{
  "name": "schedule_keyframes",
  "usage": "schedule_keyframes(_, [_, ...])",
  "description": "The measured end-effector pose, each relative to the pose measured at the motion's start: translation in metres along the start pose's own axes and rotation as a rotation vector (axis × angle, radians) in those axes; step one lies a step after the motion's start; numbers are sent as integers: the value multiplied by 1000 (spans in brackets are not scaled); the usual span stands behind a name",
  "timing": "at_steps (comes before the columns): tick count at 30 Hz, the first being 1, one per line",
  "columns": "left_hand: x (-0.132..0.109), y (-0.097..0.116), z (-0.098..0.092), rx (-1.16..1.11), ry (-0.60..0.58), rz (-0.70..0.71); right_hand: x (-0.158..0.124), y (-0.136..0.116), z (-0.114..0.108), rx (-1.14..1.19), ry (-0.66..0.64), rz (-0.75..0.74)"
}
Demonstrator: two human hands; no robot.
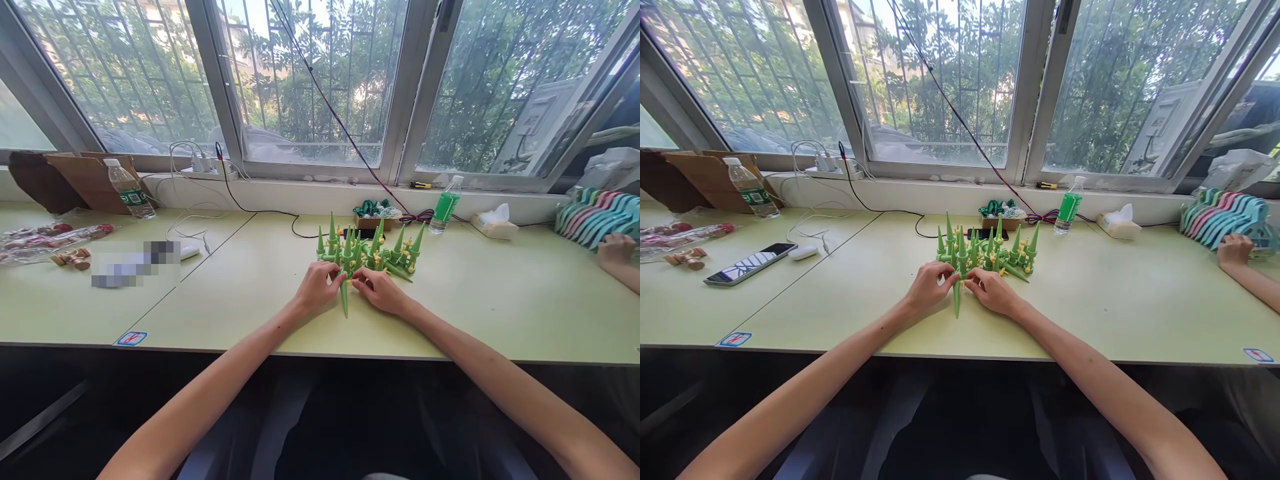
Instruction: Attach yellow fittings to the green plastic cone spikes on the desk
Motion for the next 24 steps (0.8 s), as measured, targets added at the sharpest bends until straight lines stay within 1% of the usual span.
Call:
schedule_keyframes(5, [-1, 3, -1, 3, -16, -30, -1, 0, 1, 16, -32, -3])
schedule_keyframes(14, [-1, 0, 3, -1, -39, -14, 1, 4, 5, -81, -72, 3])
schedule_keyframes(20, [-2, -4, 5, 18, -61, -36, 0, 3, 3, -34, -73, 35])
schedule_keyframes(24, [-2, -4, 5, 18, -84, -32, -1, 1, 3, -51, -95, 25])
Point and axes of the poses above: each hand's wrist, its own x-axis towards the middle knuckle, its own z-axis out of the palm, y = z × x, the point moved 5 cm from there along x, towards the middle knuckle, and after that the axes turned 2 degrees about y, right-handed, at the moved point
